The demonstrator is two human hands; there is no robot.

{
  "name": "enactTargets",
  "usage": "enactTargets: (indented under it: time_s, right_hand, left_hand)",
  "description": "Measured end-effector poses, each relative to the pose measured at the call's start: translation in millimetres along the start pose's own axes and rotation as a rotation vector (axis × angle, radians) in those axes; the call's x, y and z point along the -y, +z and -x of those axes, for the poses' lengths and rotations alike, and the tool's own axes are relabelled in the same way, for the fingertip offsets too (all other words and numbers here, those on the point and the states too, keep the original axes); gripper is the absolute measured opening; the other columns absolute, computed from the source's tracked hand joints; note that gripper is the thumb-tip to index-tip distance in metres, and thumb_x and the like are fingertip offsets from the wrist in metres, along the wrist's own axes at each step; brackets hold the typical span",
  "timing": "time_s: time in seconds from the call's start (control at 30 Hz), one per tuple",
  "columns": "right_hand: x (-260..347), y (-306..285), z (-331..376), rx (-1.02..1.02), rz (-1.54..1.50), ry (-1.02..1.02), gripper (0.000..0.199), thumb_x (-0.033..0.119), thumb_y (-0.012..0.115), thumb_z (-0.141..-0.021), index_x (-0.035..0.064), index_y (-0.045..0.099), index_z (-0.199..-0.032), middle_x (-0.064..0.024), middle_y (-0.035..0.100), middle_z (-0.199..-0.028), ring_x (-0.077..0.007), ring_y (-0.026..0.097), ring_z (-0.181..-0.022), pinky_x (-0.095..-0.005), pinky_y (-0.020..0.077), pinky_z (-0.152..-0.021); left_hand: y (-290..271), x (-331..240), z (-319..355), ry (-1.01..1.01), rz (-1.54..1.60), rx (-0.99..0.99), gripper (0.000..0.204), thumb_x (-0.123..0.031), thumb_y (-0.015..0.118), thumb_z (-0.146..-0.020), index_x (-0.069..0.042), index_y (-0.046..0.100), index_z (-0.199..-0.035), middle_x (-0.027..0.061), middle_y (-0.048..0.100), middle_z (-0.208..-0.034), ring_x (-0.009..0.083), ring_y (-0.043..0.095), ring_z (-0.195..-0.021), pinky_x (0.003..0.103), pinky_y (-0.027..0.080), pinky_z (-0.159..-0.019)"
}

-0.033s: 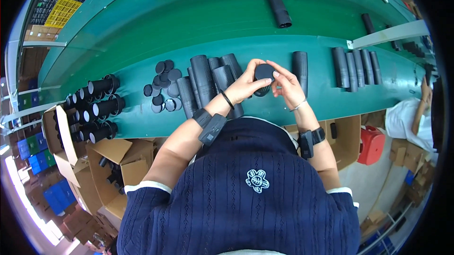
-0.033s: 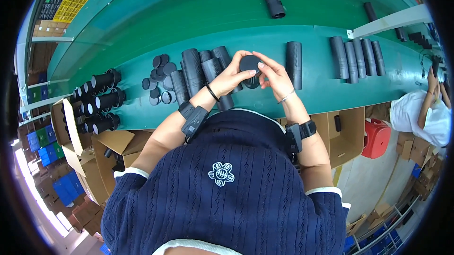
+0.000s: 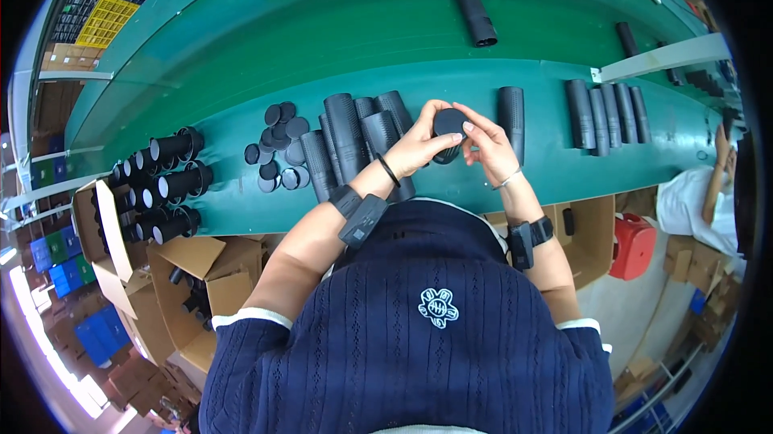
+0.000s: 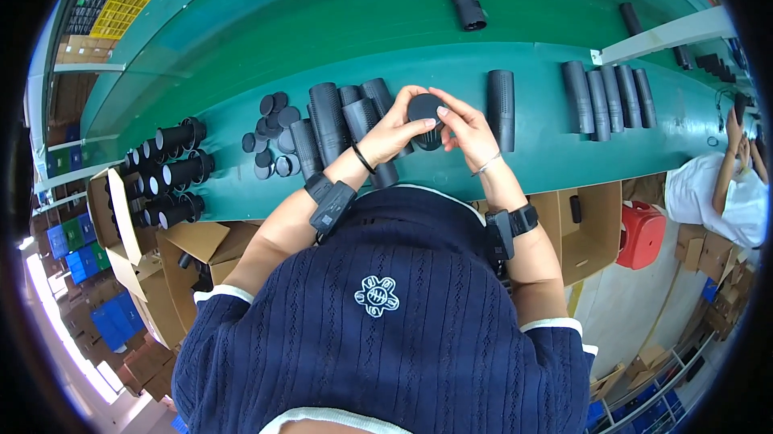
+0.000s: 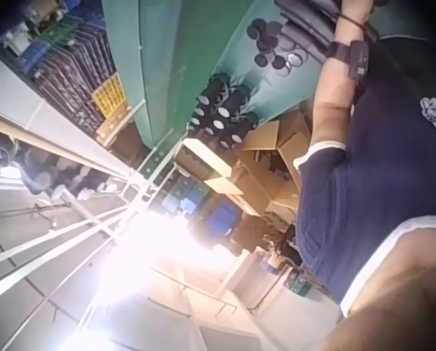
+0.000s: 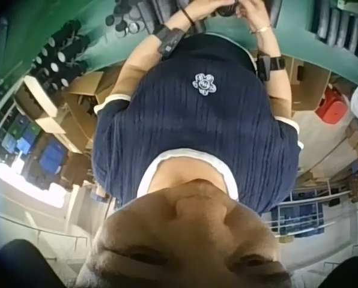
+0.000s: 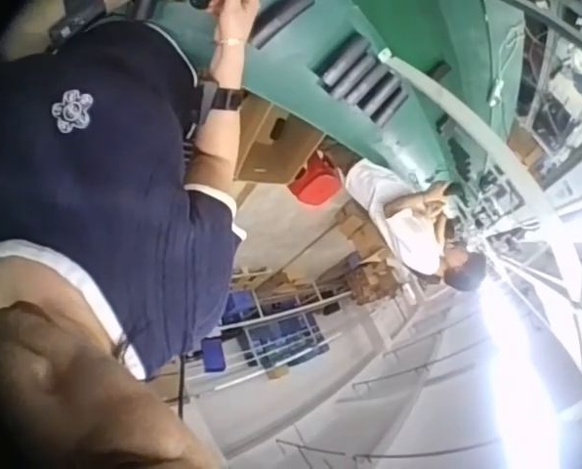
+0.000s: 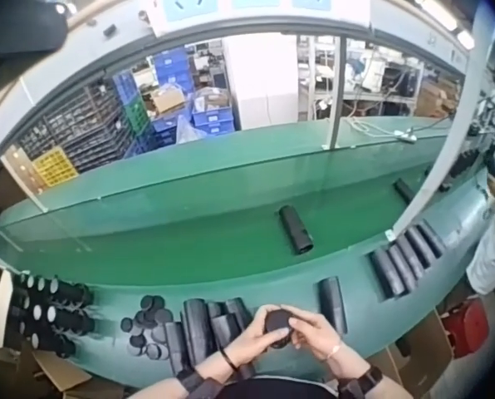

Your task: The person fits caps onto cylinders by hand, places the assembled units onto a conveyor belt, and then moves the cylinders from the belt into a cardboard box lined with newspaper.

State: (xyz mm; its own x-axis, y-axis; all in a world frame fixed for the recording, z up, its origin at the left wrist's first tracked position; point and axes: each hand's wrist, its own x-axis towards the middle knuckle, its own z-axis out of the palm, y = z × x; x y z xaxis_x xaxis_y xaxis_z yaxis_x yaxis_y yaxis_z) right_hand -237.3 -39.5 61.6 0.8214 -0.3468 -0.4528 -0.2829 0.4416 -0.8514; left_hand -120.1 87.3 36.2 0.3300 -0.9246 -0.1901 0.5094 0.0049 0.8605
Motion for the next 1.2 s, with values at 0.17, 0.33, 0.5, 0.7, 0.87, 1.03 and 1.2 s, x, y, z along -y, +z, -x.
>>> enactTargets:
  time_s: [0.17, 0.33, 0.5, 0.7, 0.87, 1.03, 1.2]
  right_hand:
    - [-16, -9, -10, 0.022, 0.084, -0.099, 0.047, 0.021, 0.060, -0.089, 0.0138, 0.050, -0.134, 0.0019, 0.053, -0.082, -0.0063, 0.051, -0.067, -0.0193, 0.0432, -0.056]
    - [-34, -6, -29, 0.255, 0.515, -0.412, 0.093, 0.007, 0.073, -0.071, 0.0118, 0.019, -0.147, -0.0078, 0.047, -0.122, -0.0158, 0.049, -0.108, -0.0335, 0.0450, -0.087]
    - [5, 3, -103, -0.006, 0.381, -0.347, 0.075, 0.016, 0.076, -0.075, 0.0110, 0.026, -0.131, -0.0117, 0.059, -0.092, -0.0169, 0.059, -0.074, -0.0301, 0.0491, -0.066]
    - [4, -40, -237, -0.533, 1.009, -0.255, 0.072, 0.035, 0.070, -0.079, 0.0221, 0.029, -0.137, -0.0264, 0.057, -0.114, -0.0448, 0.054, -0.105, -0.0506, 0.0441, -0.088]
    - [14, -10, -201, -0.552, 1.288, -0.666, 0.047, 0.012, 0.063, -0.079, 0.0135, 0.051, -0.125, -0.0176, 0.055, -0.112, -0.0375, 0.050, -0.104, -0.0457, 0.0408, -0.092]
    - [-6, 18, -82, 0.570, 0.341, 0.035, 0.048, 0.039, 0.051, -0.095, 0.0092, 0.048, -0.133, -0.0055, 0.059, -0.117, -0.0131, 0.054, -0.104, -0.0299, 0.0470, -0.083]
    - [-7, 14, 1, 0.563, 0.034, -0.092, 0.058, 0.018, 0.063, -0.089, 0.0015, 0.037, -0.139, -0.0076, 0.049, -0.131, -0.0167, 0.042, -0.124, -0.0305, 0.0365, -0.103]
  left_hand:
    - [-6, -1, -7, 0.049, -0.032, -0.059, 0.040, -0.005, 0.057, -0.085, -0.007, 0.040, -0.121, 0.0066, 0.053, -0.107, 0.0177, 0.053, -0.104, 0.029, 0.042, -0.093]
    - [-22, -38, -7, 0.095, 0.427, -0.126, 0.033, -0.016, 0.054, -0.091, -0.007, 0.046, -0.122, 0.0134, 0.055, -0.117, 0.0264, 0.052, -0.112, 0.042, 0.042, -0.098]
    - [-64, -65, 8, 0.289, -0.244, -0.735, 0.033, -0.030, 0.054, -0.094, -0.010, 0.049, -0.119, 0.0066, 0.056, -0.113, 0.0167, 0.055, -0.096, 0.031, 0.045, -0.081]
    - [-40, -66, 46, -0.212, -1.494, -0.667, 0.057, -0.056, 0.058, -0.082, 0.000, 0.061, -0.095, 0.0198, 0.064, -0.070, 0.0375, 0.065, -0.071, 0.043, 0.053, -0.061]
    - [-31, -54, 50, -0.215, -1.551, -0.612, 0.043, -0.038, 0.070, -0.077, 0.001, 0.057, -0.088, 0.0186, 0.065, -0.069, 0.0334, 0.066, -0.068, 0.041, 0.054, -0.059]
    - [-20, -79, 75, -0.040, -1.098, -0.549, 0.038, -0.023, 0.071, -0.076, -0.001, 0.054, -0.103, 0.0177, 0.066, -0.081, 0.0332, 0.066, -0.075, 0.040, 0.053, -0.064]
    - [3, -92, 80, 0.141, -0.614, -0.188, 0.058, -0.008, 0.071, -0.079, -0.001, 0.040, -0.127, 0.0158, 0.054, -0.118, 0.0240, 0.056, -0.111, 0.037, 0.045, -0.096]
